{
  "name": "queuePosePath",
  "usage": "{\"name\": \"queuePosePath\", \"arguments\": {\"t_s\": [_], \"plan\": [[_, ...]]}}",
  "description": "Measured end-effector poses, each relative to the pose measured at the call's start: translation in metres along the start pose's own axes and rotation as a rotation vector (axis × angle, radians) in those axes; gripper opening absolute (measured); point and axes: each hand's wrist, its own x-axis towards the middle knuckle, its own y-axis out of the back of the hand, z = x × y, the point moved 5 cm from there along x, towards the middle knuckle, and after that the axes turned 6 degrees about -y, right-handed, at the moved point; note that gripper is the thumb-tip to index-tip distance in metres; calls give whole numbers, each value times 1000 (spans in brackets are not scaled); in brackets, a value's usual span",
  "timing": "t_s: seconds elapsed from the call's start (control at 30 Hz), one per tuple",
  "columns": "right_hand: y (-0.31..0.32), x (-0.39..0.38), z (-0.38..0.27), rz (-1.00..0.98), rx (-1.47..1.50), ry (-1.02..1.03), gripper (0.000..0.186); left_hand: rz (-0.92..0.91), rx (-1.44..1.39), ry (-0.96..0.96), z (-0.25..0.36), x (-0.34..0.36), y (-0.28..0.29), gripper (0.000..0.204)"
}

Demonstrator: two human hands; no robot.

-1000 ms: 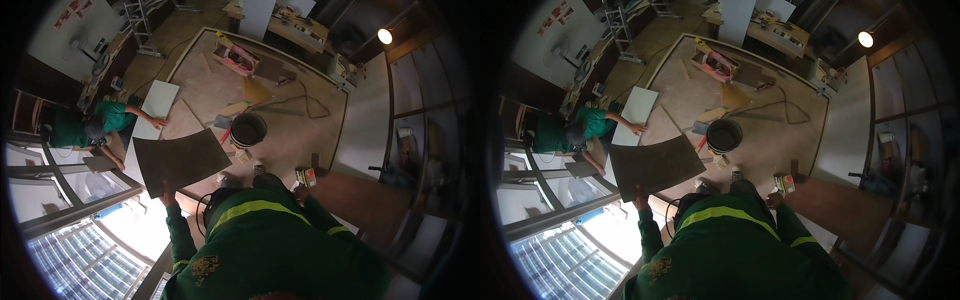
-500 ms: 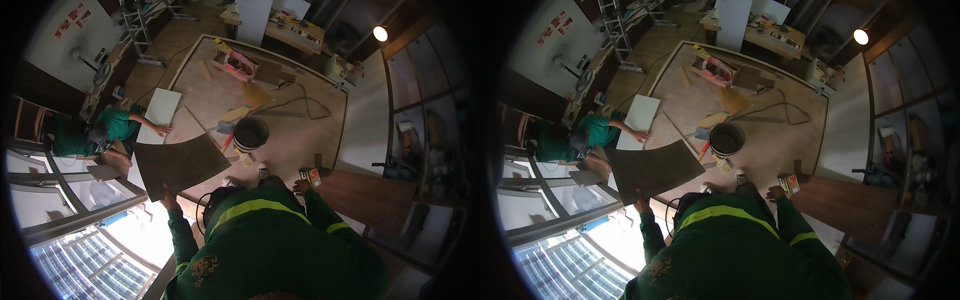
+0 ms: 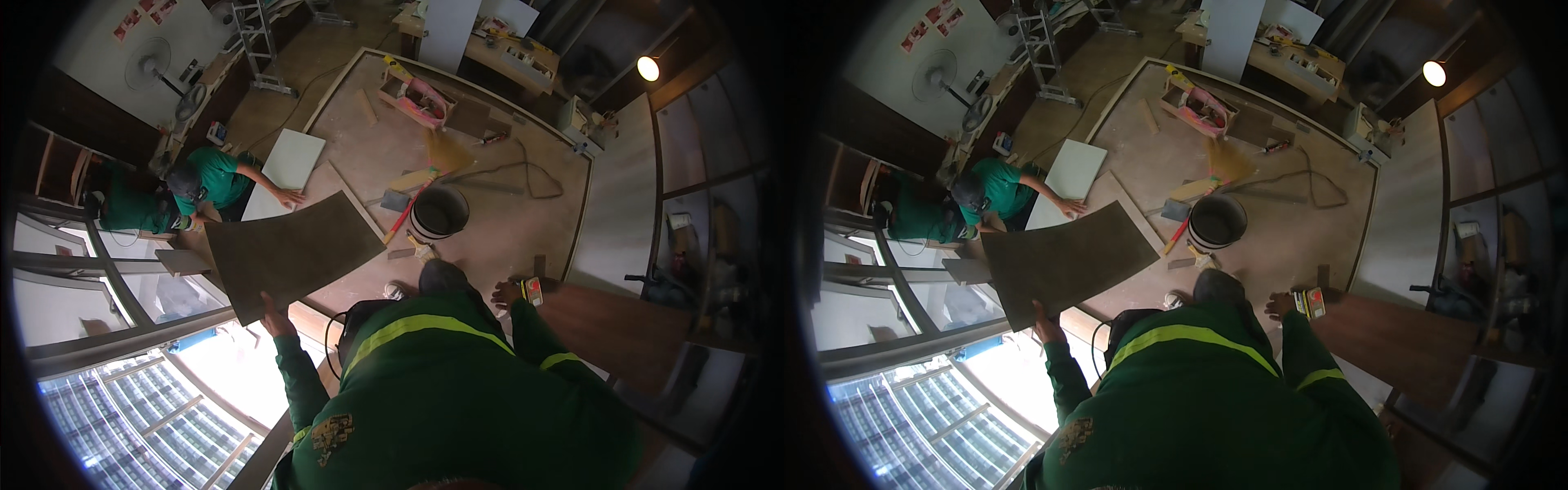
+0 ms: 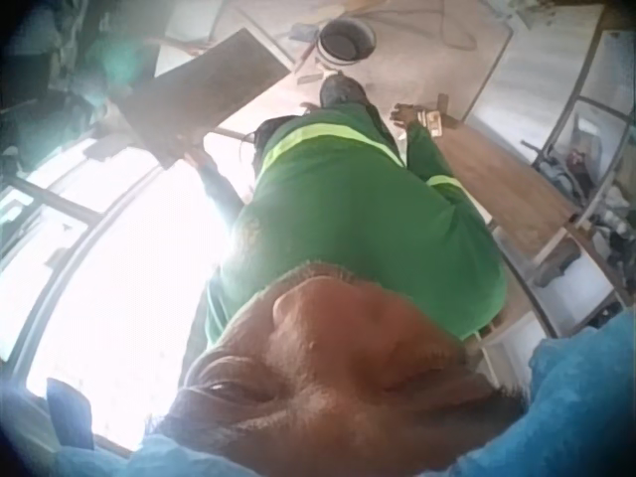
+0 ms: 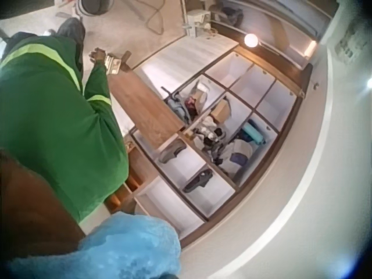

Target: The person positions a wooden shelf panel into a wall cabinet, marks it with a pencil, removes it, and uses a spirit level and pencil to mark lines on the panel. The person then returns the panel to the cabinet to check fit.

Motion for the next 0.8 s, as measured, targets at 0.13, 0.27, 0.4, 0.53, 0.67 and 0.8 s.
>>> {"name": "queuePosePath", "arguments": {"t_s": [0.13,0.27,0.4,0.53,0.67,0.8], "plan": [[-21,-1,-32,179,-25,84,35,-10,-2,4,25,20,-9,75],[-37,0,-51,184,-40,92,32,11,-3,-45,39,35,-16,75],[-38,31,-70,233,-56,70,31,-9,-39,-90,32,62,-24,76],[-59,41,-134,246,-96,85,36,59,-76,-94,37,90,-36,78],[-64,65,-228,279,-79,93,36,120,-23,-101,49,129,-91,77],[-76,95,-333,266,-61,96,34,113,52,-190,52,200,-190,76]]}}
